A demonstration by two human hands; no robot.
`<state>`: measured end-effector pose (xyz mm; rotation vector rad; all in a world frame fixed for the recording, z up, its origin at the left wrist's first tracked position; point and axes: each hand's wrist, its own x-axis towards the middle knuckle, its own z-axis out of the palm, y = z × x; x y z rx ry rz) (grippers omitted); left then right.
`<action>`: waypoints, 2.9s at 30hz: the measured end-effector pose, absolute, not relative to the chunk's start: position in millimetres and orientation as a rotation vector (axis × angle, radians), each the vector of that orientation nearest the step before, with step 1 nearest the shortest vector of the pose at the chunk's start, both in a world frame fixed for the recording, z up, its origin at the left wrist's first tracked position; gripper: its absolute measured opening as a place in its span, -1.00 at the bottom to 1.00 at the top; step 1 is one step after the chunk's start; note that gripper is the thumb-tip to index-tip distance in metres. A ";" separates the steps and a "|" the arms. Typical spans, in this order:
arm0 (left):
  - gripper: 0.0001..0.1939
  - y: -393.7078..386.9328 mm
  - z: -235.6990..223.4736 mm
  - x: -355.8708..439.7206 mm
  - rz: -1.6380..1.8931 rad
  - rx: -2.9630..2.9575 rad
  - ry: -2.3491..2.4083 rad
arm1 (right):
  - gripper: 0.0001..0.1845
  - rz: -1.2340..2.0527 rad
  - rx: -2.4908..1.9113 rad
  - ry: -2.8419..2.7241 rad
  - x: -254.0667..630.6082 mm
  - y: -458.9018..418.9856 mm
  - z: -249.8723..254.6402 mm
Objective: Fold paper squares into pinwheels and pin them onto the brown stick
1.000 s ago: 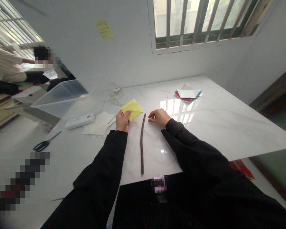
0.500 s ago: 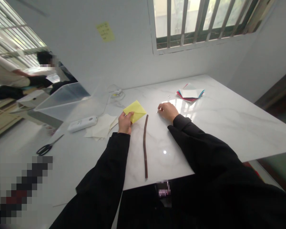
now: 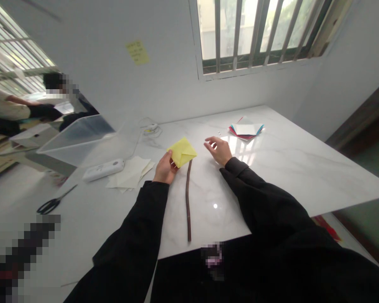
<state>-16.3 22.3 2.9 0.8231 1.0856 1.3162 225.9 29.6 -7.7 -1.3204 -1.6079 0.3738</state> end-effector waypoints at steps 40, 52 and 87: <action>-0.51 18.7 -2.3 -15.9 1.336 1.452 1.206 | -0.79 1.036 -1.188 -1.151 182.3 21.2 -10.5; -0.68 20.1 1.5 -17.7 1.400 1.526 1.339 | -0.71 1.062 -1.095 -0.891 188.4 25.2 -12.9; -0.51 43.8 -17.5 -34.3 1.664 1.194 1.460 | -0.61 0.956 -0.929 -1.525 187.3 19.2 -12.8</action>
